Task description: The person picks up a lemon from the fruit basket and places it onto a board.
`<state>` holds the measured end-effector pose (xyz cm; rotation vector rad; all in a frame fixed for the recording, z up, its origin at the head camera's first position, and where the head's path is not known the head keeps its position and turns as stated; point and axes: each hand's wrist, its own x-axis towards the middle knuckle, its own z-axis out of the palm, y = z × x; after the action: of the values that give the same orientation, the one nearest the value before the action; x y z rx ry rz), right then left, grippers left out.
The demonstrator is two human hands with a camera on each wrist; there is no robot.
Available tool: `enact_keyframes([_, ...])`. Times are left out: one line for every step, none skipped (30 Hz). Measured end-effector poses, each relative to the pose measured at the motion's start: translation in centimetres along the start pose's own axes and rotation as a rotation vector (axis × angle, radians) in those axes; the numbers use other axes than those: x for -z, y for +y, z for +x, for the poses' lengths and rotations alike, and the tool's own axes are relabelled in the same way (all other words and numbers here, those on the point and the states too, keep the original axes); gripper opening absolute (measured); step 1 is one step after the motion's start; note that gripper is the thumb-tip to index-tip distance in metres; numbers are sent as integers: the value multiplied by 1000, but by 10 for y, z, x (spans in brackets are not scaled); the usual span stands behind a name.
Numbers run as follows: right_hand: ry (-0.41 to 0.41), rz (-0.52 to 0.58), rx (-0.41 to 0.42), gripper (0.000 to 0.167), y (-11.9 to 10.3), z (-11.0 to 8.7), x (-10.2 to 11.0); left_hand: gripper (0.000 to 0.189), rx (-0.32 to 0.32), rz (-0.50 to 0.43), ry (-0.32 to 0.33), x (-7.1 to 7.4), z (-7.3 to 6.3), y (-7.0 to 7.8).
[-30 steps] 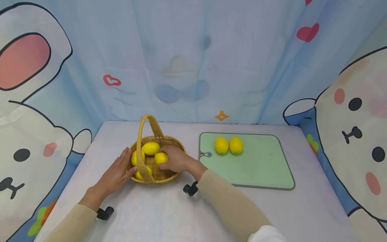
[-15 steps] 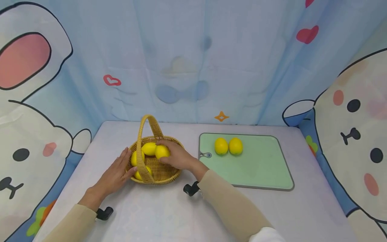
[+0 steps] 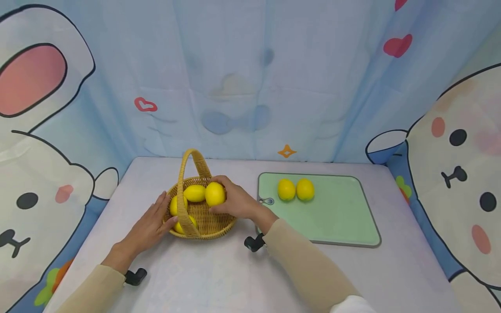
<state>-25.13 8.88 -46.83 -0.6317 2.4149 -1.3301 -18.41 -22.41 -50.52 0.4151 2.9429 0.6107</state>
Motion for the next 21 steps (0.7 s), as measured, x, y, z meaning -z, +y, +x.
enact_keyframes([7,0,6,84,0,-1,2,90,-2,2,1,0,0,0])
enact_keyframes([14,1,12,84,0,-3,5,90,0,3,1,0,0,0])
enact_keyframes([19,4,24,84,0,-4,8,90,1,5,1,-1,0,0])
enact_keyframes([21,12,36,84,0,-6,11,90,1,7,0,-1,0,0])
enact_keyframes([23,17,49,83,0,-8,13,90,1,7,-1,-1,0,0])
enact_keyframes([26,22,56,83,0,-9,16,90,1,9,-1,-1,0,0])
enact_keyframes([29,21,67,84,0,-11,19,90,2,9,-2,-1,0,0])
enact_keyframes([34,17,71,85,0,-12,21,90,4,7,-5,-1,0,0])
enact_keyframes([40,8,77,86,0,-13,24,90,1,9,-3,-1,0,0])
enact_keyframes([48,-5,80,87,-1,-14,26,90,1,10,-3,0,-1,0])
enact_keyframes([57,-18,84,89,-1,-16,28,90,1,9,-3,0,-1,0])
enact_keyframes([68,-28,86,89,0,-17,31,90,2,9,-3,0,-1,0])
enact_keyframes([78,-35,89,90,0,-18,33,89,2,8,-3,0,-1,0])
enact_keyframes([89,-41,87,90,0,-20,34,90,5,5,-6,0,-1,1])
enact_keyframes([99,-43,91,90,1,-21,36,90,2,6,-3,0,-1,1])
enact_keyframes([107,-41,93,90,1,-23,38,90,5,5,-6,0,-1,1])
enact_keyframes([115,-35,94,90,2,-24,40,90,4,5,-5,0,-1,1])
enact_keyframes([124,-28,92,90,3,-26,42,90,4,6,-4,0,-1,1])
enact_keyframes([130,-21,92,90,4,-28,44,90,1,6,-3,0,-1,1])
enact_keyframes([136,-17,91,90,4,-30,47,90,-1,7,0,0,-1,1])
enact_keyframes([142,-13,89,90,5,-31,49,90,-3,8,1,-1,0,1])
